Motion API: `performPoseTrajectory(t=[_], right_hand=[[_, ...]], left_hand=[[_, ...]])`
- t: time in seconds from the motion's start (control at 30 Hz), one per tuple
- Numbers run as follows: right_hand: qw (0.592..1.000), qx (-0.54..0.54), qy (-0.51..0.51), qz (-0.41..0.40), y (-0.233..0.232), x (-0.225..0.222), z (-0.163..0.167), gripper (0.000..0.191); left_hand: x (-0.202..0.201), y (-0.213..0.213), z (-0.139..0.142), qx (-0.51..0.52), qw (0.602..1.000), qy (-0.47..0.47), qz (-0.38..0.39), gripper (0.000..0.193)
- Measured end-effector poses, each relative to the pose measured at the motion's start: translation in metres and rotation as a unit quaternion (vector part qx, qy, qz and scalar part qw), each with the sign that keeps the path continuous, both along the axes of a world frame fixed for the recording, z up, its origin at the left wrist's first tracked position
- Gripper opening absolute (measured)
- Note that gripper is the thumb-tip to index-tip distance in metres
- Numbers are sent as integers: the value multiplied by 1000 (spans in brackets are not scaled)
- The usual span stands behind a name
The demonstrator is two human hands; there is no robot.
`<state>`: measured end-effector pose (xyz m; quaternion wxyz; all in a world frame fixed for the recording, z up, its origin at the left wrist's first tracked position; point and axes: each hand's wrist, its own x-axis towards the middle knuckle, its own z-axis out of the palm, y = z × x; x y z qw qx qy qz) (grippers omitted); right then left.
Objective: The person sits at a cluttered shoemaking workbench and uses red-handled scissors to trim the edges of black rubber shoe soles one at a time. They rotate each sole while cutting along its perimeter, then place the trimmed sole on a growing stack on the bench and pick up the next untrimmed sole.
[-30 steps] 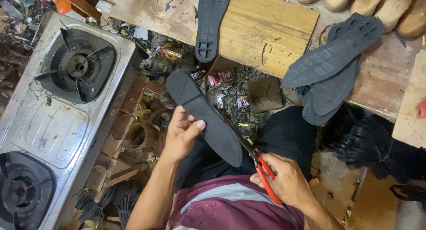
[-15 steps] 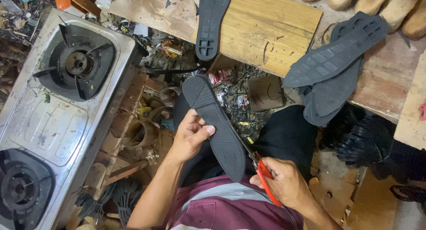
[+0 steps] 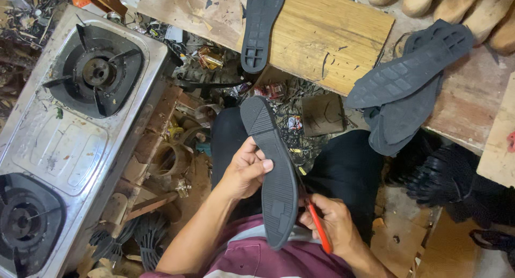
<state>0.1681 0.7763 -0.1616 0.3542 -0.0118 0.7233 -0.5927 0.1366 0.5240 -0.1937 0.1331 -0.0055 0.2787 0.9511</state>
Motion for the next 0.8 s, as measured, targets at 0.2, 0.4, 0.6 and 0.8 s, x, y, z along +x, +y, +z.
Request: performPoseTrajectory(t=[0.2, 0.4, 0.6, 0.8], right_hand=[[999, -37, 32, 19, 5, 3, -3, 33], [996, 16, 78, 35, 4, -1, 0, 23], [996, -36, 85, -16, -3, 2, -5, 32], [993, -79, 58, -63, -7, 10, -14, 44]], left_hand=[[-2, 2, 6, 18, 1000, -9, 17, 55], [3, 4, 3, 15, 999, -14, -31, 50], [11, 14, 1, 27, 997, -33, -67, 51], [11, 21, -3, 69, 995, -40, -57, 56]])
